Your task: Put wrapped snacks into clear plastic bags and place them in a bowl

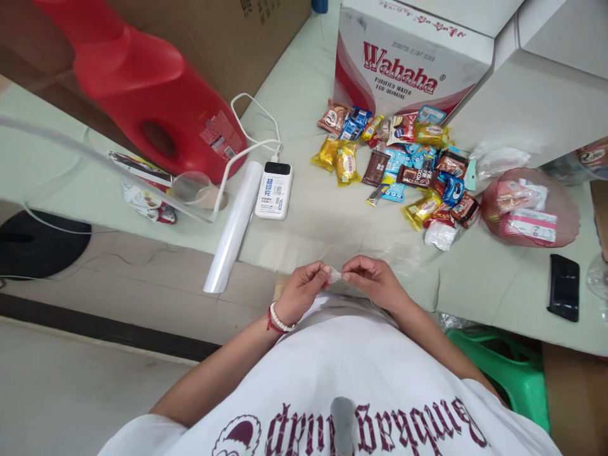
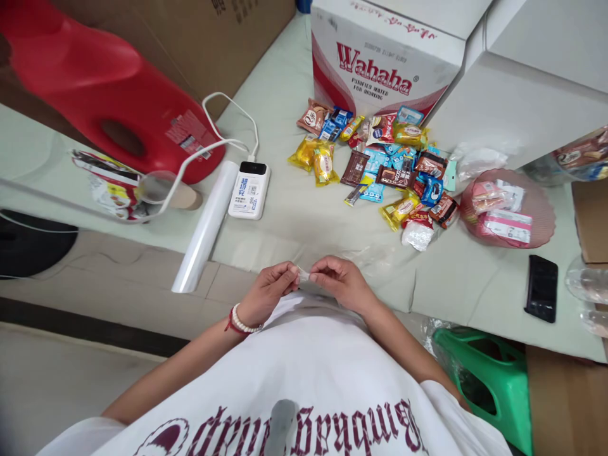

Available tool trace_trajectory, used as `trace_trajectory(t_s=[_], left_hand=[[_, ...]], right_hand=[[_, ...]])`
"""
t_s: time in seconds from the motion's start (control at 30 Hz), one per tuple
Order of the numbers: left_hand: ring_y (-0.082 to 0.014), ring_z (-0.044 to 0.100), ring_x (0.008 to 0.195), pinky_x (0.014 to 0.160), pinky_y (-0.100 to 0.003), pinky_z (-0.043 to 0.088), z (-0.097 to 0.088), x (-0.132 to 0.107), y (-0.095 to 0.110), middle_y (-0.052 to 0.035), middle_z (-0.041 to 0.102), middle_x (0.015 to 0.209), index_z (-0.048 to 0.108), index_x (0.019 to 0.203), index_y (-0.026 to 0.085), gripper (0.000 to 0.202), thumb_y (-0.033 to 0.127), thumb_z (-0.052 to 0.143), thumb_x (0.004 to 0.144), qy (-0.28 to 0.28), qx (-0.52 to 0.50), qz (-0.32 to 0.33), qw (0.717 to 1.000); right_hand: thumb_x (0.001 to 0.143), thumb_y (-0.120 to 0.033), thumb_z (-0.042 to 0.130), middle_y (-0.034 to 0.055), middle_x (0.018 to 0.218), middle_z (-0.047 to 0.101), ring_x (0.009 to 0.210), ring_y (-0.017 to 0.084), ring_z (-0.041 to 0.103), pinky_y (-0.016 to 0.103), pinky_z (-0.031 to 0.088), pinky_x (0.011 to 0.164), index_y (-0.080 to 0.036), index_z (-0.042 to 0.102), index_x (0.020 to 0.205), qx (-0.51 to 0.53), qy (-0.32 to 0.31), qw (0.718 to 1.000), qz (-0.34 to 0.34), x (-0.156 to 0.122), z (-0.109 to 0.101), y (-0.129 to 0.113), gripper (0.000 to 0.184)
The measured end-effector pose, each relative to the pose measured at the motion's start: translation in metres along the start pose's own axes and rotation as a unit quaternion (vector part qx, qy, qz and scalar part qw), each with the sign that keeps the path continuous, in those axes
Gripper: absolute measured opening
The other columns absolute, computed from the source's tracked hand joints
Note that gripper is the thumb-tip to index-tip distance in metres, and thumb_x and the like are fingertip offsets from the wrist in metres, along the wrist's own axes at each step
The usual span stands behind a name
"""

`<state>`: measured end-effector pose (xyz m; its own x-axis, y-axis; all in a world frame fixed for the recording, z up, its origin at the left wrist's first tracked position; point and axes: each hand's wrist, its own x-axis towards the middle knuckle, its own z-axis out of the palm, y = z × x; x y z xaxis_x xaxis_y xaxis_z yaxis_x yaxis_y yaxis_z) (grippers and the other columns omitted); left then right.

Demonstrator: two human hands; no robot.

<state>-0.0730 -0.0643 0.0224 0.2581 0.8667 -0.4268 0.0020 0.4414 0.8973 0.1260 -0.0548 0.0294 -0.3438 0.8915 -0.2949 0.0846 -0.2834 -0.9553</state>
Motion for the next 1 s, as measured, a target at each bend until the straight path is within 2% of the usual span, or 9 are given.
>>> trace_trajectory(t_s=[0.13, 0.27, 0.43, 0.63, 0.73, 0.8, 0.83, 0.93, 1.0], left_hand=[[-0.0098, 0.037, 0.057, 0.056, -0.025, 0.03, 0.004, 0.0, -0.002, 0.0013, 0.055, 0.066, 0.06, 0.072, 0.018, 0.045, 0.058, 0.06, 0.091, -0.004, -0.017, 0.005, 1.0], [-0.0105, 0.039, 0.058, 0.057, -0.025, 0.03, 0.006, 0.0, -0.001, 0.0019, 0.051, 0.061, 0.066, 0.074, 0.016, 0.043, 0.055, 0.059, 0.091, -0.001, -0.034, 0.004, 0.999], [-0.0103, 0.045, 0.061, 0.058, -0.024, 0.036, 0.007, 0.003, -0.001, -0.0002, 0.058, 0.069, 0.067, 0.069, 0.016, 0.033, 0.044, 0.064, 0.086, 0.072, -0.069, 0.003, 0.995], [-0.02, 0.066, 0.095, 0.086, -0.033, 0.055, -0.004, 0.008, -0.005, -0.0074, 0.067, 0.097, 0.053, 0.054, 0.018, 0.033, 0.036, 0.07, 0.076, 0.09, -0.105, 0.028, 0.99], [-0.0234, 0.067, 0.1, 0.096, -0.043, 0.056, -0.012, 0.01, -0.01, -0.0099, 0.065, 0.107, 0.053, 0.056, 0.018, 0.029, 0.034, 0.068, 0.074, 0.117, -0.004, 0.051, 0.992], [-0.0272, 0.065, 0.109, 0.101, -0.049, 0.054, -0.013, 0.011, -0.011, -0.012, 0.062, 0.115, 0.061, 0.07, 0.018, 0.012, 0.028, 0.066, 0.073, 0.156, 0.131, 0.096, 0.974], [-0.0297, 0.061, 0.117, 0.105, -0.052, 0.051, -0.011, 0.011, -0.009, -0.0135, 0.06, 0.122, 0.065, 0.082, 0.018, 0.012, 0.025, 0.065, 0.072, 0.166, 0.202, 0.13, 0.956], [-0.0337, 0.043, 0.143, 0.119, -0.057, 0.037, -0.003, 0.013, 0.001, -0.0168, 0.049, 0.147, 0.059, 0.124, 0.018, 0.054, 0.015, 0.058, 0.07, 0.119, 0.339, 0.251, 0.899], [-0.0319, 0.041, 0.146, 0.121, -0.054, 0.035, 0.004, 0.021, 0.012, -0.0166, 0.046, 0.153, 0.048, 0.138, 0.018, 0.068, 0.014, 0.056, 0.071, 0.049, 0.349, 0.295, 0.888]], right_hand=[[0.081, -0.049, 0.08, 0.0, 0.077, 0.067, 0.071, 0.014, 0.056, 0.027, 0.046, 0.069, -0.022, 0.073, 0.083, 0.054, 0.021, 0.998, 0.014, -0.001, -0.004, 0.003, 0.028], [0.079, -0.047, 0.082, 0.0008, 0.079, 0.068, 0.074, 0.015, 0.059, 0.029, 0.048, 0.073, -0.022, 0.073, 0.082, 0.077, 0.056, 0.995, -0.005, -0.001, -0.005, 0.004, 0.027], [0.081, -0.045, 0.081, 0.0011, 0.083, 0.065, 0.078, 0.016, 0.058, 0.029, 0.048, 0.073, -0.023, 0.072, 0.083, 0.052, 0.09, 0.993, -0.051, -0.004, -0.011, 0.002, 0.024], [0.087, -0.042, 0.077, 0.0022, 0.1, 0.07, 0.081, 0.014, 0.06, 0.028, 0.051, 0.077, -0.025, 0.069, 0.087, 0.106, 0.142, 0.982, -0.062, -0.013, -0.027, 0.0, 0.02], [0.087, -0.042, 0.078, 0.0028, 0.118, 0.071, 0.092, 0.016, 0.066, 0.032, 0.056, 0.084, -0.026, 0.063, 0.086, 0.21, 0.176, 0.961, -0.046, -0.017, -0.036, -0.001, 0.022], [0.087, -0.04, 0.077, 0.0029, 0.131, 0.068, 0.102, 0.018, 0.068, 0.034, 0.057, 0.089, -0.026, 0.061, 0.085, 0.255, 0.185, 0.948, -0.04, -0.019, -0.042, -0.003, 0.022], [0.088, -0.039, 0.076, 0.003, 0.136, 0.066, 0.107, 0.019, 0.068, 0.035, 0.057, 0.091, -0.025, 0.06, 0.084, 0.262, 0.184, 0.946, -0.042, -0.02, -0.043, -0.004, 0.022], [0.087, -0.039, 0.076, 0.0048, 0.142, 0.062, 0.118, 0.024, 0.066, 0.042, 0.055, 0.098, -0.024, 0.06, 0.081, 0.243, 0.171, 0.953, -0.059, -0.021, -0.043, -0.007, 0.022], [0.087, -0.038, 0.075, 0.0059, 0.142, 0.062, 0.121, 0.027, 0.065, 0.047, 0.053, 0.102, -0.023, 0.061, 0.08, 0.222, 0.156, 0.96, -0.074, -0.02, -0.04, -0.01, 0.022]])
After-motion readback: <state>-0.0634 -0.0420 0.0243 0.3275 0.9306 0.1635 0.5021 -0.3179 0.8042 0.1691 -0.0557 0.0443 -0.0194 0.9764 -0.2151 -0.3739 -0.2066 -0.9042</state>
